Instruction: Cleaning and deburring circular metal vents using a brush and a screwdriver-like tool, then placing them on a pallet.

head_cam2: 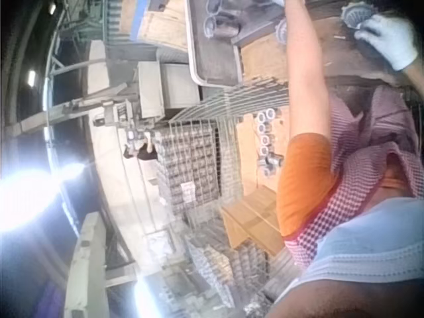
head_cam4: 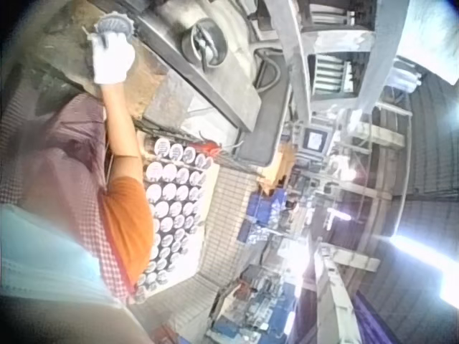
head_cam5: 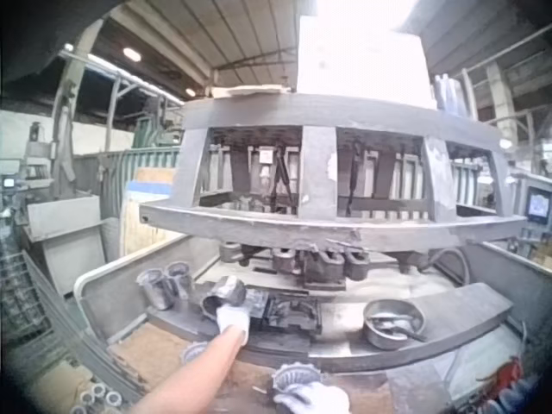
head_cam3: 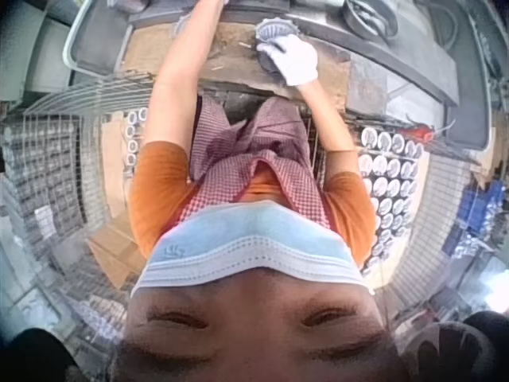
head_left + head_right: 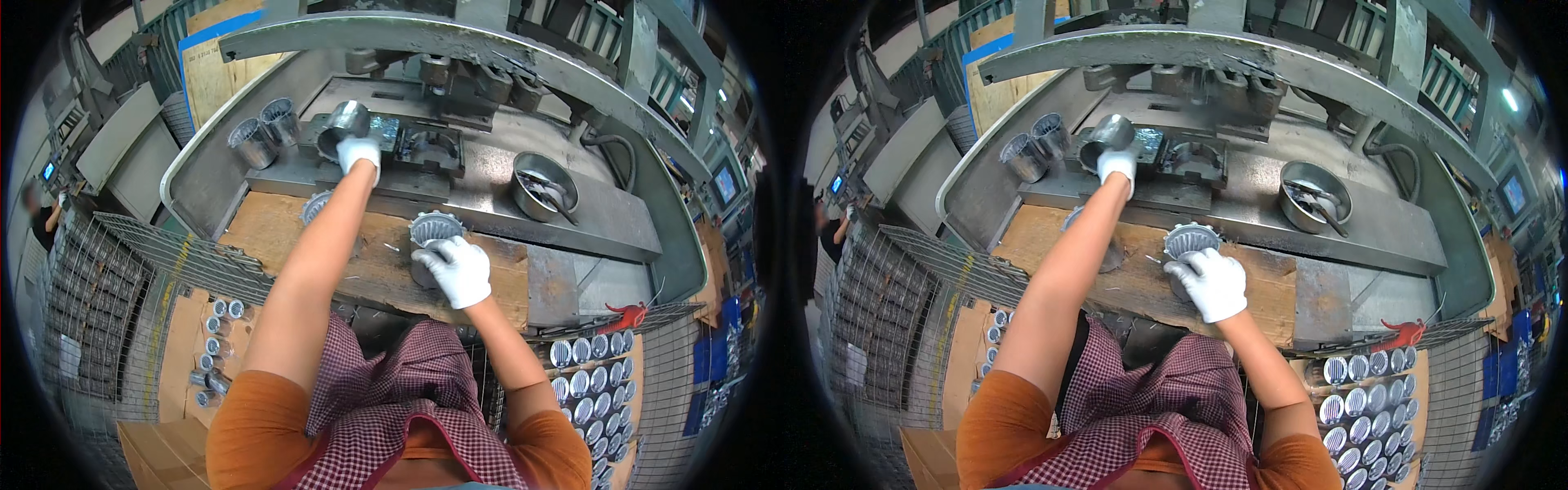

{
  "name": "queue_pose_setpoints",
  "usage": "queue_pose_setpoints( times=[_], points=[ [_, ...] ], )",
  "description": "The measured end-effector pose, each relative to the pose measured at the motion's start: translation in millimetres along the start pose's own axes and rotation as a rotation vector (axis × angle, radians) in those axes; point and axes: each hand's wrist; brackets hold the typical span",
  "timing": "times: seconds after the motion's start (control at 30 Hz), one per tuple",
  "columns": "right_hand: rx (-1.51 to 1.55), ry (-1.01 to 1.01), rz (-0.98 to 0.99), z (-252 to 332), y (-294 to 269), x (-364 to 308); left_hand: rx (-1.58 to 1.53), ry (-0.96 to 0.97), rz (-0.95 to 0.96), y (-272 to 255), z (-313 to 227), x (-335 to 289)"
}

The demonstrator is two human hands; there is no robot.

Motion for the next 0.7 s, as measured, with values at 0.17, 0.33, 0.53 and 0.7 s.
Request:
queue_pose_setpoints(
  times=[0.17, 0.33, 0.53, 0.7],
  points=[
    [0.178, 0.093, -0.011, 3, -41, 11, -0.027, 0.142, -0.035, -28, 4, 10],
    [0.210, 0.215, -0.033, -40, -31, 48, 0.354, 0.637, -0.071, -64, -25, -43],
    [0.090, 0.289, 0.304, -49, 7, 118, 0.583, 1.204, 0.092, -41, -62, -79],
    [-0.037, 0.321, 0.362, -50, 30, 147, 0.425, 1.243, 0.119, -16, -70, -64]
  ],
)
Point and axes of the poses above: each hand's wrist, its own x-axis towards the middle knuckle, its own y-axis out of the palm, z = x × y, and after that the axes turned 4 degrees about -z, right-handed
